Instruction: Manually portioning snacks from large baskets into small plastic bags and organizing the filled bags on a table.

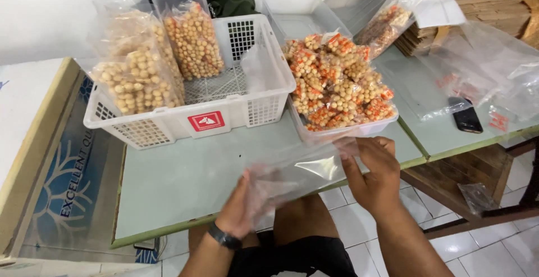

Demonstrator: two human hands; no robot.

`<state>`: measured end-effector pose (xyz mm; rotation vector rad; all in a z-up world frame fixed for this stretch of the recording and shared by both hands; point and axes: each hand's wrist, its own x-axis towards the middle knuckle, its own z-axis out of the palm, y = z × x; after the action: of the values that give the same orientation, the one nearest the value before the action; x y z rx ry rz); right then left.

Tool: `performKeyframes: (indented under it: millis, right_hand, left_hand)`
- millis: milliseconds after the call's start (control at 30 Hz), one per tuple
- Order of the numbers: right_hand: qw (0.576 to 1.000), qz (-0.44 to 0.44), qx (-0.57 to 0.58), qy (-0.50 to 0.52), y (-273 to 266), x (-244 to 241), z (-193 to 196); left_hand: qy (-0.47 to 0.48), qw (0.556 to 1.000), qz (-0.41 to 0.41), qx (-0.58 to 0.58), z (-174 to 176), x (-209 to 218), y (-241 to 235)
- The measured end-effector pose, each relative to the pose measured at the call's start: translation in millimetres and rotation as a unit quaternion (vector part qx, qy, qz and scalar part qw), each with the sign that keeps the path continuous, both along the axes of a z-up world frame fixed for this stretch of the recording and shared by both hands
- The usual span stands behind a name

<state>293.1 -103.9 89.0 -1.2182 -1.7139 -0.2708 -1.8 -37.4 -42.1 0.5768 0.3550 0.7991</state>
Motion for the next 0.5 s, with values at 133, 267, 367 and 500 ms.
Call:
performKeyframes:
  millis: [133,267,367,500]
  right_hand:
    - [1.0,-0.007,-0.001,-0.014,3,23,9]
    - [1.0,-0.009,-0.003,-0.023,-12,21,39]
    - [0.998,0.046,0.011,-0.042,-21,22,56]
    - [0.987,0.14,0.004,-0.077,-30,33,71]
  left_hand:
    - [0.107,0.988,-0.074,-0.079,31,6,-21]
    - [0.123,0.984,-0.044,-0.118,52,10,-26]
    - [0.158,0.982,0.051,-0.088,57,13,-15]
    - [0.188,0.968,0.161,0.051,29,8,13]
